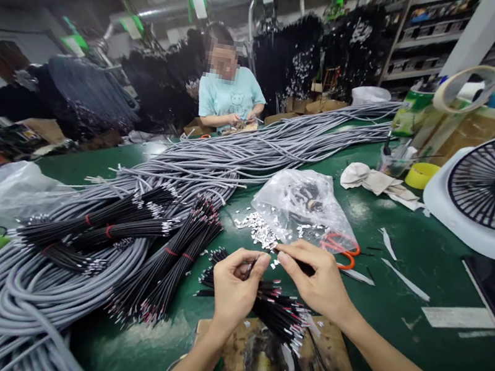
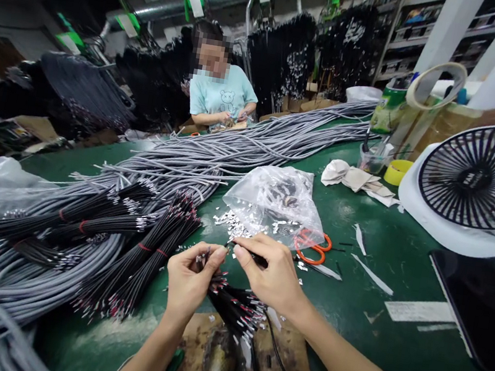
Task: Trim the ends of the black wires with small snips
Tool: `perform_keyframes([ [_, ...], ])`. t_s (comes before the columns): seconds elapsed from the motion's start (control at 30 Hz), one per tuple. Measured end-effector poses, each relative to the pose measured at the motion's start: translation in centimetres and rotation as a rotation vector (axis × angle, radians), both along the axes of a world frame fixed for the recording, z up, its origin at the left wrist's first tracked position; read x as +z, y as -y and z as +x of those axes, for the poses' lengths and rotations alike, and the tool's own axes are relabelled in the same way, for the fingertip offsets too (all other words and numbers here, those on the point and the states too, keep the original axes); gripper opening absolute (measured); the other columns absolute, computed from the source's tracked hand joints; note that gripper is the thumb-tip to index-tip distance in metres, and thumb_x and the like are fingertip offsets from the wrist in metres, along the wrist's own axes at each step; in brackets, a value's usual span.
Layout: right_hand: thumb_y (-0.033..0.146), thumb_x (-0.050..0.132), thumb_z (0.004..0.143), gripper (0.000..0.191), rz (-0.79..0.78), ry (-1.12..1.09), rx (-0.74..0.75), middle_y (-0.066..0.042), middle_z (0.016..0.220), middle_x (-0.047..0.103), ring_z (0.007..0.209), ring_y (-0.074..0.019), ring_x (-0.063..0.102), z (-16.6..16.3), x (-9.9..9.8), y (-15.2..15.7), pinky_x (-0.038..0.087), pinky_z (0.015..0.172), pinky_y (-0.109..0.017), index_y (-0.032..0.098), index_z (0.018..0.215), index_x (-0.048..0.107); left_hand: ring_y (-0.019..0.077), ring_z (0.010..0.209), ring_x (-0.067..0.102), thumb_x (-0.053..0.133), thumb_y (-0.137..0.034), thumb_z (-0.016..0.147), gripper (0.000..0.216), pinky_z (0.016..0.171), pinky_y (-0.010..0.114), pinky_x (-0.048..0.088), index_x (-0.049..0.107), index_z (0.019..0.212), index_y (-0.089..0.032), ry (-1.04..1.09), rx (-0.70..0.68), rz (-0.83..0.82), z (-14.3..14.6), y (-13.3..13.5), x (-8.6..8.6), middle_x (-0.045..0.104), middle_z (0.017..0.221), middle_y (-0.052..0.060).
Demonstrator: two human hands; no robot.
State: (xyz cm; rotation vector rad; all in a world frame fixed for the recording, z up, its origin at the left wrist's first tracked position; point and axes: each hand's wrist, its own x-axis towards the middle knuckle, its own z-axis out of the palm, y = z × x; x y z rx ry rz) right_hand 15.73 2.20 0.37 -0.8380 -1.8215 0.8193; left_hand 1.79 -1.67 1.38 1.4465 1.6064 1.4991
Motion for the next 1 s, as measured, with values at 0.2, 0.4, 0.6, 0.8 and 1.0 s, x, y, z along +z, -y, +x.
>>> perform_keyframes([
  [0.2,0.023,0.052,0.083,0.02,0.007,0.007,-0.004,-0.005,0.082,0.066,0.072,-0.0144,0.059,0.0,0.2,0.1,0.046,0.065,-0.028,0.02,0.095,0.068,0.0072,0.046,0.042,0.059,-0.032,0.075,0.023,0.043,0.017,0.034,0.062,0.066,-0.012,0.019,-0.039,-0.057,-0.1,0.0,-0.3,0.051,0.053,-0.002],
  [0.4,0.024,0.052,0.083,0.019,-0.007,-0.007,0.037,-0.005,0.081,0.066,0.073,-0.015,0.059,0.5,0.6,-0.3,0.046,0.067,-0.029,0.02,0.092,0.068,0.007,0.043,0.037,0.049,-0.043,0.081,0.039,0.04,0.018,0.03,0.049,0.056,-0.014,0.13,-0.224,-0.168,-0.7,-0.3,-0.6,0.041,0.048,-0.004],
  [0.6,0.029,0.057,0.08,0.014,-0.064,-0.057,0.084,-0.002,0.075,0.058,0.065,-0.0123,0.052,0.5,0.4,-0.6,0.041,0.058,-0.025,0.017,0.084,0.064,0.005,0.037,0.032,0.046,-0.049,0.081,0.046,0.035,0.017,0.025,0.047,0.051,-0.014,0.141,-0.361,-0.234,-0.6,-0.2,-0.4,0.036,0.046,-0.004],
  [0.8,0.025,0.053,0.082,0.018,-0.035,-0.04,0.02,0.001,0.063,0.048,0.054,-0.0097,0.042,0.4,0.4,-0.3,0.032,0.049,-0.023,0.016,0.067,0.055,0.0057,0.038,0.038,0.063,-0.041,0.07,0.03,0.034,0.017,0.03,0.062,0.062,-0.012,0.2,-0.269,-0.265,-0.2,-0.1,0.0,0.049,0.049,-0.002],
  [1.0,0.02,0.05,0.082,0.013,0.087,0.009,-0.037,-0.002,0.069,0.051,0.06,-0.0126,0.046,0.2,0.4,0.6,0.036,0.054,-0.025,0.017,0.071,0.056,0.0064,0.041,0.041,0.071,-0.031,0.062,0.021,0.037,0.017,0.034,0.065,0.062,-0.011,0.234,-0.108,-0.177,-0.2,-0.3,-0.7,0.052,0.049,-0.002],
])
